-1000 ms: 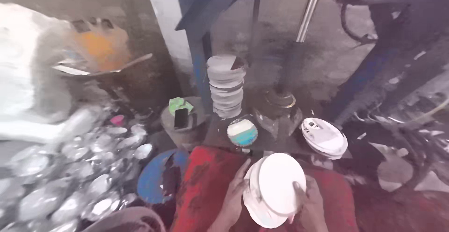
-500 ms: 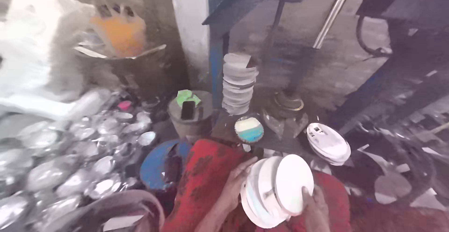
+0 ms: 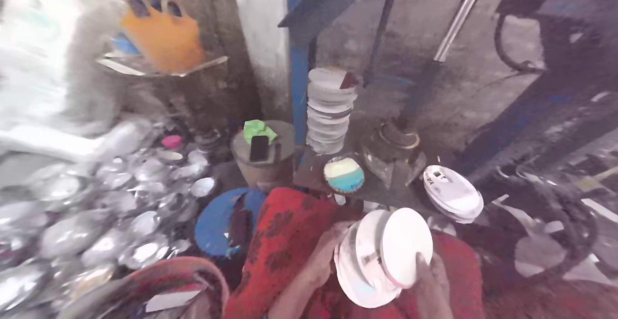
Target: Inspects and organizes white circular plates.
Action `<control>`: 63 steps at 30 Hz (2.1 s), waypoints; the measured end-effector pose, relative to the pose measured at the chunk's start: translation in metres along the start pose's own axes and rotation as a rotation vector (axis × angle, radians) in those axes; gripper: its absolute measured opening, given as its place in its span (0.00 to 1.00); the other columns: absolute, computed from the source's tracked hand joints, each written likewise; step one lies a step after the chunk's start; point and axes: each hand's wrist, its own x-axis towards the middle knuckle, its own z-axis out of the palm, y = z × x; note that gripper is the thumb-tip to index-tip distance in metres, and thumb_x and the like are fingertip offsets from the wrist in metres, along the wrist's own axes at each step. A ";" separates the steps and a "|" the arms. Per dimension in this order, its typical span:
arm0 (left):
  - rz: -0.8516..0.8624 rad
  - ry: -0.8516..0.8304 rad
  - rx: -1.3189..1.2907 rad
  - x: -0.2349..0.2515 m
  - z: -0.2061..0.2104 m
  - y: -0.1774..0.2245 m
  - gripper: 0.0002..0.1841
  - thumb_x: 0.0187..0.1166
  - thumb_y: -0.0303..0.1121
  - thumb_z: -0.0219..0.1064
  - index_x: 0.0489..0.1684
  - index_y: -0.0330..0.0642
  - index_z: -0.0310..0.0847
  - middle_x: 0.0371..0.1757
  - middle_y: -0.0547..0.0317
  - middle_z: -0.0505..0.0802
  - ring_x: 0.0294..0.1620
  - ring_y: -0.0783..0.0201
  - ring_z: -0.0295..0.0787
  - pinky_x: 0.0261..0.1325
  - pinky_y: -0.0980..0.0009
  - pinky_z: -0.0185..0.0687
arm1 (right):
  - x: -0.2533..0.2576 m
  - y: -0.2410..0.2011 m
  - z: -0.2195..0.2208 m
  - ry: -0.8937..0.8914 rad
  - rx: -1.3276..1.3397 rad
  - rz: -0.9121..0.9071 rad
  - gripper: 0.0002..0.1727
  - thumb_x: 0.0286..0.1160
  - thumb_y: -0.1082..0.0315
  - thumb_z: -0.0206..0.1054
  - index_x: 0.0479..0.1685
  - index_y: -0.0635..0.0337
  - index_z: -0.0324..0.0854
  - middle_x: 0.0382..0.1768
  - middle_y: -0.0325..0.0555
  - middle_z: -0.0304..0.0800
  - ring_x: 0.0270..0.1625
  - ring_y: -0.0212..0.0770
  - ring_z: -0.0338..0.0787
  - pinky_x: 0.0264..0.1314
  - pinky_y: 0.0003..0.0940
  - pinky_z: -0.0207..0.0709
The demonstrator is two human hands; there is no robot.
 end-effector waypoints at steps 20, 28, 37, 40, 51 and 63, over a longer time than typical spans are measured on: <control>0.043 0.113 0.158 0.000 0.004 -0.013 0.11 0.82 0.25 0.59 0.53 0.32 0.85 0.40 0.61 0.95 0.42 0.72 0.93 0.52 0.71 0.91 | 0.003 0.009 0.000 0.043 -0.081 -0.149 0.14 0.71 0.78 0.63 0.55 0.65 0.72 0.39 0.36 0.89 0.40 0.25 0.92 0.44 0.24 0.90; 0.006 0.184 0.181 0.001 0.003 -0.010 0.09 0.82 0.27 0.60 0.48 0.32 0.85 0.37 0.60 0.94 0.38 0.71 0.93 0.48 0.70 0.91 | 0.003 0.008 -0.001 0.092 -0.098 -0.175 0.12 0.74 0.80 0.60 0.54 0.67 0.72 0.35 0.34 0.89 0.36 0.23 0.92 0.42 0.23 0.90; 0.020 0.101 0.174 -0.001 0.009 -0.022 0.10 0.75 0.28 0.68 0.50 0.33 0.85 0.39 0.59 0.95 0.39 0.68 0.94 0.48 0.68 0.92 | 0.000 0.004 0.002 0.054 -0.036 -0.200 0.11 0.76 0.82 0.59 0.54 0.64 0.72 0.35 0.31 0.92 0.36 0.24 0.93 0.42 0.23 0.90; 0.030 0.189 0.200 0.000 0.007 -0.021 0.10 0.76 0.29 0.68 0.49 0.32 0.85 0.37 0.57 0.95 0.38 0.67 0.94 0.46 0.68 0.92 | 0.005 0.000 -0.001 0.197 -0.077 -0.240 0.16 0.78 0.77 0.59 0.62 0.72 0.68 0.40 0.36 0.86 0.39 0.19 0.90 0.45 0.19 0.88; -0.016 0.248 0.262 0.003 0.006 -0.010 0.13 0.69 0.27 0.74 0.49 0.33 0.85 0.38 0.58 0.95 0.38 0.68 0.94 0.47 0.68 0.92 | 0.001 0.007 0.005 -0.130 -0.344 -0.301 0.15 0.75 0.72 0.66 0.55 0.72 0.77 0.35 0.37 0.92 0.35 0.21 0.91 0.40 0.21 0.88; 0.353 0.811 0.054 -0.001 -0.068 0.081 0.07 0.81 0.19 0.60 0.52 0.33 0.77 0.32 0.63 0.90 0.30 0.75 0.89 0.36 0.77 0.88 | 0.038 0.033 0.000 -0.421 -1.304 -0.031 0.32 0.76 0.54 0.70 0.78 0.61 0.77 0.73 0.67 0.82 0.74 0.67 0.82 0.76 0.63 0.71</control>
